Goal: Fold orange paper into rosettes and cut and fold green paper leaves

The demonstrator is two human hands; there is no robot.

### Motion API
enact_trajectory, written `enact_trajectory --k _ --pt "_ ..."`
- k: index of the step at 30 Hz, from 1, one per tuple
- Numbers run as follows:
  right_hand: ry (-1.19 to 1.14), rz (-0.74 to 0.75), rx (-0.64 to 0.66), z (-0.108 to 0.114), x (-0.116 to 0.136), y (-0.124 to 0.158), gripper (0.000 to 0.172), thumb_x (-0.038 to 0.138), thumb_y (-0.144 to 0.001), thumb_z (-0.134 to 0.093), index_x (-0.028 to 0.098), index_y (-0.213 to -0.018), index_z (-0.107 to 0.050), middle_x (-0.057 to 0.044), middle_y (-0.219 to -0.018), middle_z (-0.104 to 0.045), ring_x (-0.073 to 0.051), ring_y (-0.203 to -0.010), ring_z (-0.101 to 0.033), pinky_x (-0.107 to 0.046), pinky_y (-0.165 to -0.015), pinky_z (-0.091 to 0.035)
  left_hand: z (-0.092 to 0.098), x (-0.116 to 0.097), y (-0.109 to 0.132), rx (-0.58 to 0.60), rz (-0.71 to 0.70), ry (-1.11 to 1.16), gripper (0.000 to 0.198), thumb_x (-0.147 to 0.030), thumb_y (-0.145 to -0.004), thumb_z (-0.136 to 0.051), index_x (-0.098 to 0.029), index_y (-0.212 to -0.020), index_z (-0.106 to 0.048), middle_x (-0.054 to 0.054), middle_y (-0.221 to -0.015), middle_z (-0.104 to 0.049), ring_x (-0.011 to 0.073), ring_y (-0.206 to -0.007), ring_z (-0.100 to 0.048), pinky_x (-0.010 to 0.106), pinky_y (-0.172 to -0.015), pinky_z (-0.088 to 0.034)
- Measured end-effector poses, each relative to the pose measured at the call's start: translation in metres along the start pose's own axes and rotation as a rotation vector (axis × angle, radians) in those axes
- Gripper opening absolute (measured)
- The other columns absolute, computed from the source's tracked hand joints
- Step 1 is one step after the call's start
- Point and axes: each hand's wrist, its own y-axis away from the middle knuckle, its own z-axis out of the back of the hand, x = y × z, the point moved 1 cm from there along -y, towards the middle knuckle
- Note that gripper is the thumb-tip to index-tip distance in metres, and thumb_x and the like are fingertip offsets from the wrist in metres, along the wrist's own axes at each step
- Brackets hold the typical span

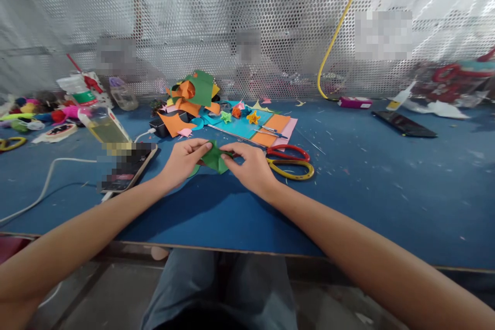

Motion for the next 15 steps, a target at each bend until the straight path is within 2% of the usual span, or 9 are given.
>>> enact_trajectory --k 4,9,13,15 --pt "0.018 0.08 0.029 -0.0003 0.0016 0.0008 0.013 0.021 -0.079 -0.056 0.022 -0.086 -0.067 -0.004 -0.087 -0.069 -0.019 -0.081 -0.062 -0.033 -0.076 -0.049 -0.0001 0.0007 0.0021 0.015 -0.065 -0.108 0.028 -0.037 -0.083 -0.052 -0.016 -0.095 -0.067 0.003 -0.075 -0.068 0.0111 -0.064 -0.061 0.021 -0.058 -0.048" --pt "0.113 0.236 0.091 -0.0004 0.0028 0.0014 0.016 0.019 -0.083 -0.051 0.023 -0.088 -0.066 -0.005 -0.088 -0.064 -0.018 -0.083 -0.06 -0.033 -0.077 -0.047 -0.0023 0.0024 0.0053 0.026 -0.147 -0.252 0.027 -0.035 -0.085 -0.048 -0.02 -0.096 -0.068 0.002 -0.084 -0.069 0.0144 -0.075 -0.061 0.023 -0.065 -0.047" --pt "0.172 0.271 0.12 -0.0011 0.0021 0.0018 0.017 0.018 -0.084 -0.05 0.023 -0.088 -0.066 -0.005 -0.091 -0.065 -0.019 -0.086 -0.06 -0.033 -0.078 -0.047 -0.0026 0.0004 0.0066 0.023 -0.18 -0.321 0.029 -0.032 -0.086 -0.045 -0.02 -0.1 -0.067 0.003 -0.091 -0.07 0.0166 -0.081 -0.062 0.025 -0.069 -0.046" --pt "0.157 0.232 0.103 -0.0014 0.0003 0.002 0.015 0.017 -0.082 -0.052 0.023 -0.088 -0.065 -0.004 -0.09 -0.066 -0.019 -0.086 -0.061 -0.034 -0.079 -0.047 -0.0028 -0.0033 0.0085 0.032 -0.197 -0.356 0.03 -0.03 -0.087 -0.044 -0.019 -0.102 -0.067 0.003 -0.091 -0.071 0.0173 -0.082 -0.062 0.026 -0.071 -0.046"
